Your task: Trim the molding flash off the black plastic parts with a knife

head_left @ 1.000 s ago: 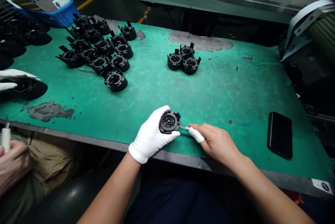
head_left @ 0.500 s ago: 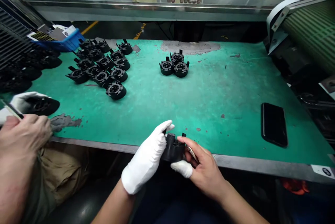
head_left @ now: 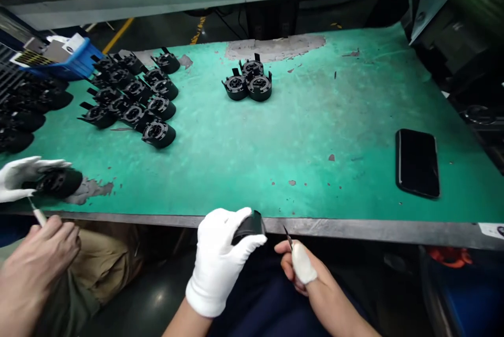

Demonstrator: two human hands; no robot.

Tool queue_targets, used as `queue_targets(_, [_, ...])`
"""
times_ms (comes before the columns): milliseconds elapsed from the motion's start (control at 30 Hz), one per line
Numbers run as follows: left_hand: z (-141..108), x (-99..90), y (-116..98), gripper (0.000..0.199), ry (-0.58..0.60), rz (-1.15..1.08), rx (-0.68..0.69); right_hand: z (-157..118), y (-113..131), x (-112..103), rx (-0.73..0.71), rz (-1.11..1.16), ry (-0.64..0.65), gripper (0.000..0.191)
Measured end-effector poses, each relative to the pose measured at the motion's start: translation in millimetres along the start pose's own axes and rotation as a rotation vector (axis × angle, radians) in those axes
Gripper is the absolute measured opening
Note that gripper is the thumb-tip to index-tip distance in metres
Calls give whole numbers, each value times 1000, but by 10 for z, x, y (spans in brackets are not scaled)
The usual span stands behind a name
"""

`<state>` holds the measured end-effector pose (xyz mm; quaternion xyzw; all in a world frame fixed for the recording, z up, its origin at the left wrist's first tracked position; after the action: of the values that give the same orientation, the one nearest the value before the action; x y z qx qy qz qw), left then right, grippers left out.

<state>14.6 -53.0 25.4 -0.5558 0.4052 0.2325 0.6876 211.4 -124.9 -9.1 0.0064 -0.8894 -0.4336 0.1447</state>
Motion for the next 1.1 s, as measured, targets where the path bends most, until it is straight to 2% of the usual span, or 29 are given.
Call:
queue_targets(67, [-19, 71, 21, 47, -8, 8, 3, 41, -104, -53, 43, 7, 29, 57])
queue_targets(133, [-59, 113, 33, 50, -43, 35, -7, 128, -132, -59, 26, -41, 70, 53])
queue_targets(233, [-127, 157, 39, 51, -71, 52, -17, 277, -101, -29, -48, -129, 122, 46])
queue_targets(400, [-182, 239, 72, 39, -102, -42, -92, 393, -70, -18, -93, -157, 148, 45])
queue_targets(533, [-182, 263, 91, 41, -146, -53, -40, 424, -33, -35, -107, -155, 176, 44])
queue_targets(767, [-119, 236, 90, 33, -136, -63, 37, 436, -6, -45, 12, -175, 157, 41])
queue_targets(867, [-113, 235, 106, 35, -117, -84, 46, 443, 11, -19, 17, -144, 158, 36])
queue_targets(1000, [-138, 239, 129, 35, -121, -91, 65, 474, -29, 23, 61, -104, 124, 42])
queue_targets(1100, [-152, 247, 145, 34, -152, -101, 68, 447, -53, 26, 39, -85, 114, 43])
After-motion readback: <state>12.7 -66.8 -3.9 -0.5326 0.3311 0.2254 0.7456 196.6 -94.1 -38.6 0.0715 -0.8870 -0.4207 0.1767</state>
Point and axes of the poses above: each hand's wrist, its own z-axis towards the middle knuckle, its own x-axis out of the palm, y = z × x, the point moved 3 cm from there along z, towards the middle knuckle, and after that the axes turned 4 degrees about y, right-handed, at the moved point
